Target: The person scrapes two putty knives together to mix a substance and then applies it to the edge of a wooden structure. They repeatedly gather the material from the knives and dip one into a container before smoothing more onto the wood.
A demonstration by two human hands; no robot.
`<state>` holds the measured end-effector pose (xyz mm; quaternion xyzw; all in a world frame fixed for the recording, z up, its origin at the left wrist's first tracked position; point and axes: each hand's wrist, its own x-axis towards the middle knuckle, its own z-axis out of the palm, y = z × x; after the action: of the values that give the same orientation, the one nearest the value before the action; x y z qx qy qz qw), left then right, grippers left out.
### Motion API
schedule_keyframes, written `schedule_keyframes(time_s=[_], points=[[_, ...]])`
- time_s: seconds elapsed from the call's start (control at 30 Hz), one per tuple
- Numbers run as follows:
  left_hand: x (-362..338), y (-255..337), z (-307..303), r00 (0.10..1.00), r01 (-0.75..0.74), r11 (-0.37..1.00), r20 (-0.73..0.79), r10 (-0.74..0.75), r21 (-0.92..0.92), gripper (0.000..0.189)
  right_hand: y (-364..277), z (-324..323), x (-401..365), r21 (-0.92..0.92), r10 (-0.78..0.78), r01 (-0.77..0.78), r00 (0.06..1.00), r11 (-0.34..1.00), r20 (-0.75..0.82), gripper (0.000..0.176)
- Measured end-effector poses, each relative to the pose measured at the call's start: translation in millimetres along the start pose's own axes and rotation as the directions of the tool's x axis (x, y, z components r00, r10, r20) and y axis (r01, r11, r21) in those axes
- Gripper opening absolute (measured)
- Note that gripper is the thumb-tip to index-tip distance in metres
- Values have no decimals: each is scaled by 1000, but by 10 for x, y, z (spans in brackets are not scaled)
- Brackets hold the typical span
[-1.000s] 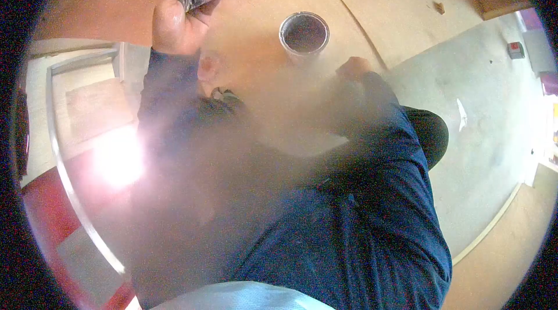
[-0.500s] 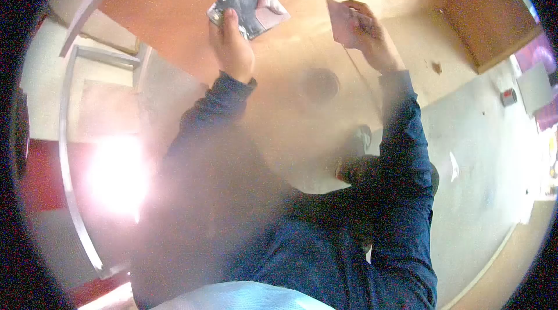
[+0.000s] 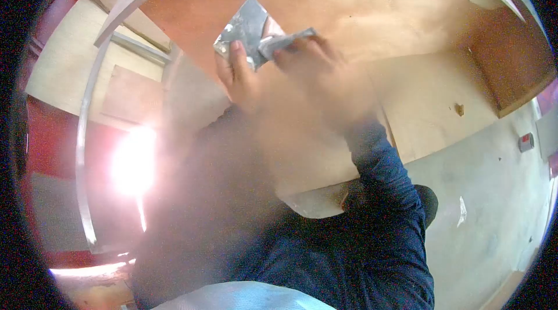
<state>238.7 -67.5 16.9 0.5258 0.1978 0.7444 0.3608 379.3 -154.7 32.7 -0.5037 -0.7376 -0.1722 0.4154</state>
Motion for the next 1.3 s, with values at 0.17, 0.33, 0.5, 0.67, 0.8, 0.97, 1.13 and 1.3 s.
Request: schedule_keyframes(time_s=[0.17, 0.33, 0.5, 0.67, 0.8, 0.97, 1.13, 1.3], points=[[510, 182, -384, 918, -318, 843, -79, 387, 433, 28, 259, 73, 119, -15, -98, 102, 980, 995, 175, 48], [553, 24, -696, 979, -45, 997, -198, 58, 67, 30, 340, -385, 772, -295, -205, 128, 948, 947, -245, 64], [529, -126, -1040, 992, 28, 976, 116, -54, 217, 40, 645, -307, 983, -437, -191, -35, 866, 899, -462, 57], [510, -59, -959, 968, 245, 968, 51, -247, 56, 36, 781, -113, 1022, -357, -153, -47, 846, 933, -510, 79], [483, -74, -956, 965, 253, 967, 70, -254, 19, 32, 777, -95, 987, -360, -148, -54, 848, 932, -510, 72], [458, -61, -926, 953, 294, 956, 79, -293, -1, 30, 795, -86, 1013, -390, -174, -61, 824, 919, -539, 65], [466, -157, -949, 949, 294, 956, 115, -294, 20, 30, 873, -31, 1050, -378, -203, -32, 800, 925, -565, 67], [460, -14, -829, 935, 348, 937, 79, -347, -4, 31, 827, -6, 1077, -325, -160, -41, 810, 945, -565, 77]])
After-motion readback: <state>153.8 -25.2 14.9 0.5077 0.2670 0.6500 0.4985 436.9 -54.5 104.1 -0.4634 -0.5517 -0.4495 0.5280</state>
